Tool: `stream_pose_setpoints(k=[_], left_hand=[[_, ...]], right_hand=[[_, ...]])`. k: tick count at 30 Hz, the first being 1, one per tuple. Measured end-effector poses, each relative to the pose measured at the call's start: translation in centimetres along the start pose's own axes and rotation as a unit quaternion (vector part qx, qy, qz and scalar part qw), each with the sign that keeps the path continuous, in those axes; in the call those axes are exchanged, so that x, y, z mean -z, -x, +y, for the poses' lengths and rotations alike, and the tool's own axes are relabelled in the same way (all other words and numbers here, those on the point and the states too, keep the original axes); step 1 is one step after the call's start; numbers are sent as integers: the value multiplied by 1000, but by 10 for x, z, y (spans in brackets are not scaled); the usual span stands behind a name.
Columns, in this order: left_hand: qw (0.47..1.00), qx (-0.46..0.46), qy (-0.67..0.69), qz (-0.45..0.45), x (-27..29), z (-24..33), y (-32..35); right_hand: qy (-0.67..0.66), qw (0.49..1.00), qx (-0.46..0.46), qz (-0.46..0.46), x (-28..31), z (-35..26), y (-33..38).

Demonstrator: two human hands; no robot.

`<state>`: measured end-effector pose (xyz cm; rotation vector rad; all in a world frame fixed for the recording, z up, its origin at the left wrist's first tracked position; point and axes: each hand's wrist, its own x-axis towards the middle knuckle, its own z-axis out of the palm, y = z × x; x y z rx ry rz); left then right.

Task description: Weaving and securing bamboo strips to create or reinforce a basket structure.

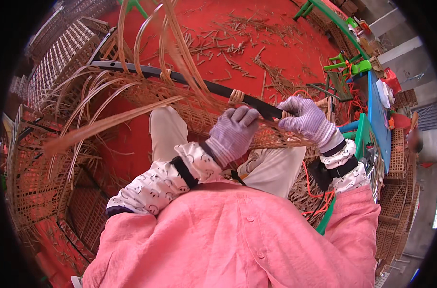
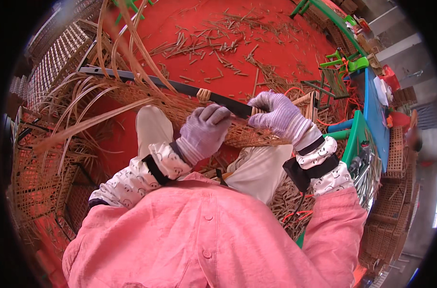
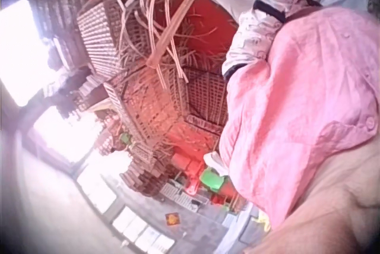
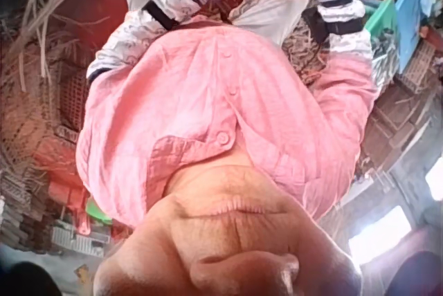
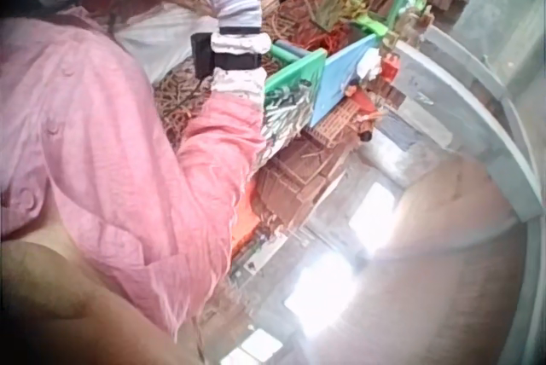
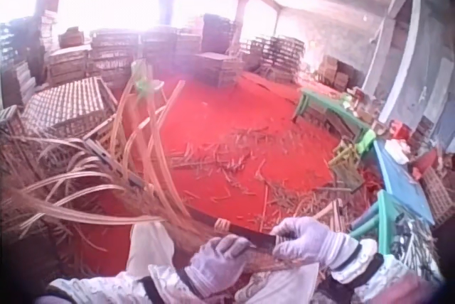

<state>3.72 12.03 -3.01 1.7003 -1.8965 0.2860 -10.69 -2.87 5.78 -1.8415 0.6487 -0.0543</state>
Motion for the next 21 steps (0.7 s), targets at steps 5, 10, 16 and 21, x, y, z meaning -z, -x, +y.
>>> stream_pose_setpoints(k=[5, 10, 16, 21], left_hand=[[993, 2, 79, 89, 0, 1, 4], [979, 11, 163, 120, 12, 7, 2], [963, 96, 241, 75, 22, 29, -7], [907, 185, 376, -41, 34, 32, -18]], right_hand=[[-69, 996, 24, -52, 7, 8, -7], [-101, 987, -31, -125, 15, 2, -12], [-117, 984, -24, -132, 14, 2, -15], [-108, 987, -27, -119, 8, -1, -13]])
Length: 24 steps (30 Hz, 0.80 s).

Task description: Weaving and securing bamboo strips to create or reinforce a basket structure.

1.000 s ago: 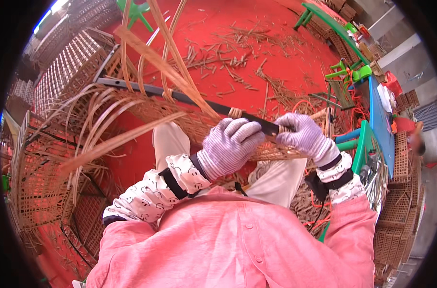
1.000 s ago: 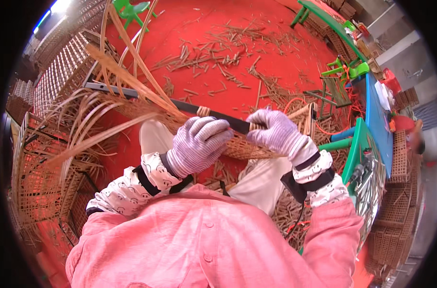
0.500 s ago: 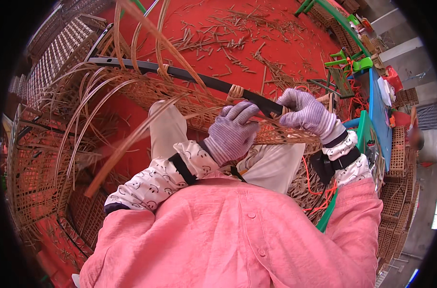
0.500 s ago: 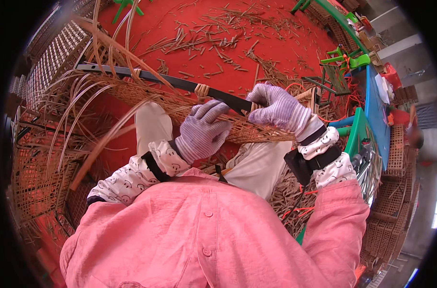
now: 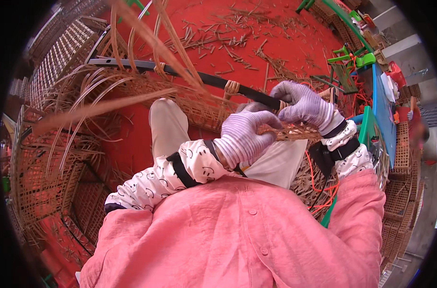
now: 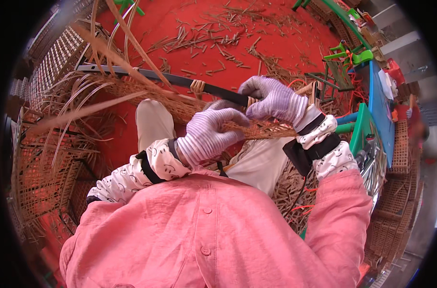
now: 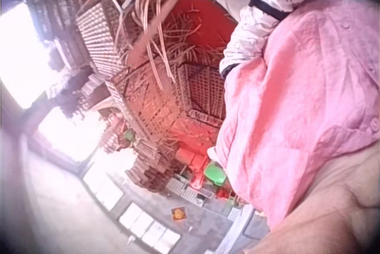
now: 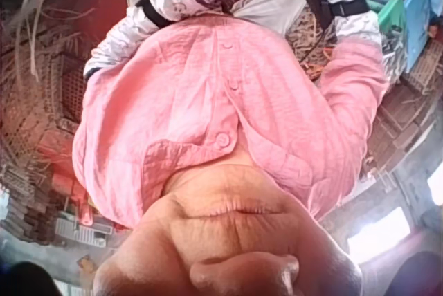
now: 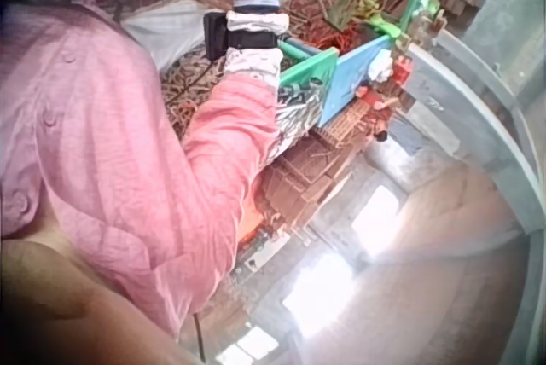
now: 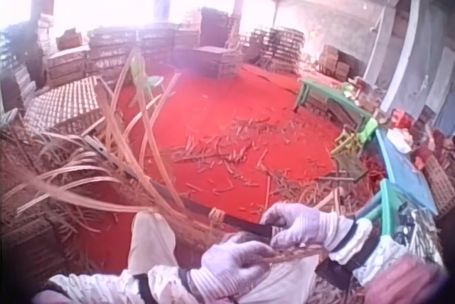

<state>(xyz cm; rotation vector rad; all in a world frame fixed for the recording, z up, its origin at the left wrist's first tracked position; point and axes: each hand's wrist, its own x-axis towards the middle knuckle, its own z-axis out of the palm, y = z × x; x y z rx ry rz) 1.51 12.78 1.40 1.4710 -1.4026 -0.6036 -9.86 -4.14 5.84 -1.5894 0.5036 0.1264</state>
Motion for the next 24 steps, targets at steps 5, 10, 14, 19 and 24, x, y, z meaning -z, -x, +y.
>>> stream_pose_setpoints(k=[5, 10, 14, 19, 24], left_hand=[[922, 164, 328, -127, 0, 1, -8], [943, 119, 273, -149, 0, 38, 3], [994, -29, 24, -101, 27, 58, -21], [988, -36, -56, -138, 34, 43, -90], [956, -54, -178, -227, 36, 34, -140]], right_hand=[[98, 992, 74, 18, -3, 9, 1], [313, 916, 232, 90, -9, 15, 7], [376, 883, 219, 176, -19, 24, 13], [462, 815, 217, 273, -39, 22, 26], [407, 840, 236, 270, -46, 17, 33]])
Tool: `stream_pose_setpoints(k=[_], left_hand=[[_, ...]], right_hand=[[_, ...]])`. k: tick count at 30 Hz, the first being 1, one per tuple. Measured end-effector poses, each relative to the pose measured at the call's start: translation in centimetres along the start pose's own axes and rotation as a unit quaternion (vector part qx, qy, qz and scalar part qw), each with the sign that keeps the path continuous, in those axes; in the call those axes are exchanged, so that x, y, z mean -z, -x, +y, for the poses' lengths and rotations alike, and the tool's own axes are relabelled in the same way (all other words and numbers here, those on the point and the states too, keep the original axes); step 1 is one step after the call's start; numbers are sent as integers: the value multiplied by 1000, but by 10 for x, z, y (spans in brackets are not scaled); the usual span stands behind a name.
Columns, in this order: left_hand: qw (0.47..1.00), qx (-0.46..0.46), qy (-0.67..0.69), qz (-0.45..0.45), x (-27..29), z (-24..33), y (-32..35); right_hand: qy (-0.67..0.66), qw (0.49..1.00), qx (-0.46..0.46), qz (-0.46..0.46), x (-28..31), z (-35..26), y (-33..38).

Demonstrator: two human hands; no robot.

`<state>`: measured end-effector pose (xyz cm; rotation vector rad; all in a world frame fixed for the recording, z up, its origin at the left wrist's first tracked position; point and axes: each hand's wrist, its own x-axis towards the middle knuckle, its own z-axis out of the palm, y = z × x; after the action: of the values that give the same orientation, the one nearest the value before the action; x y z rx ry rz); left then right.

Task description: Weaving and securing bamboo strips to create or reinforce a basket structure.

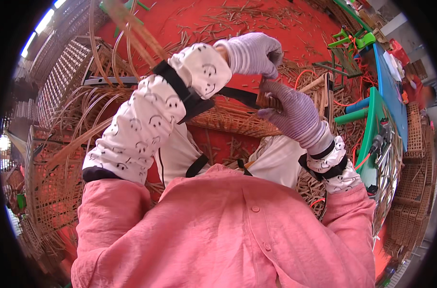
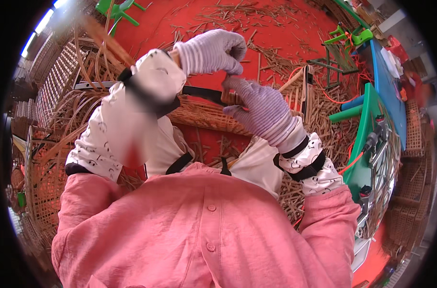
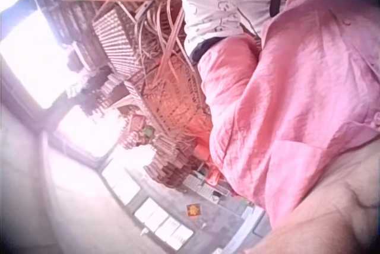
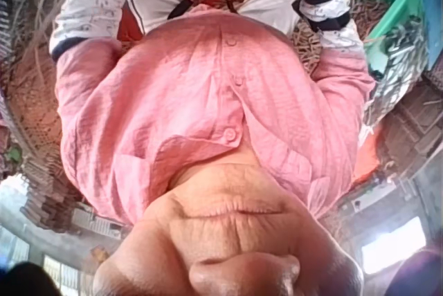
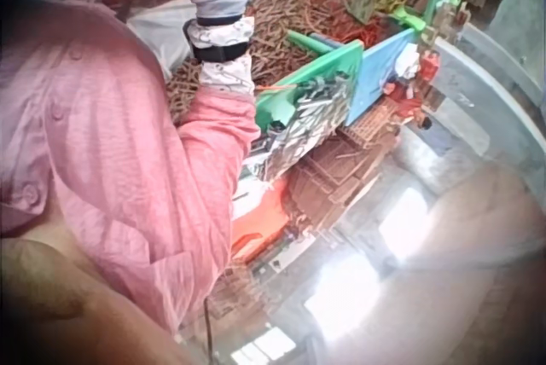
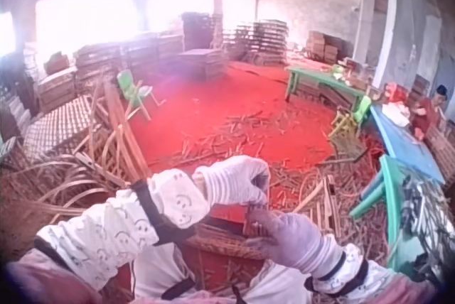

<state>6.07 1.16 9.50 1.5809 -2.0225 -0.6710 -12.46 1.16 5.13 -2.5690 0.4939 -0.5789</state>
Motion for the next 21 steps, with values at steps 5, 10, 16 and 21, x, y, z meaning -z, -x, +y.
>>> stream_pose_setpoints(k=[5, 10, 16, 21], left_hand=[[984, 106, 95, -103, 0, -26, -14], [990, 106, 60, 71, -9, -37, 4], [941, -139, 1, 309, -48, -23, 92], [946, -98, -20, 310, -87, -24, 128]], right_hand=[[64, 998, -13, -3, -4, 0, -4], [-26, 997, -72, -17, -6, -4, -13], [-215, 963, -148, -71, -4, 23, -19], [-256, 928, -221, -157, 2, 16, -31]])
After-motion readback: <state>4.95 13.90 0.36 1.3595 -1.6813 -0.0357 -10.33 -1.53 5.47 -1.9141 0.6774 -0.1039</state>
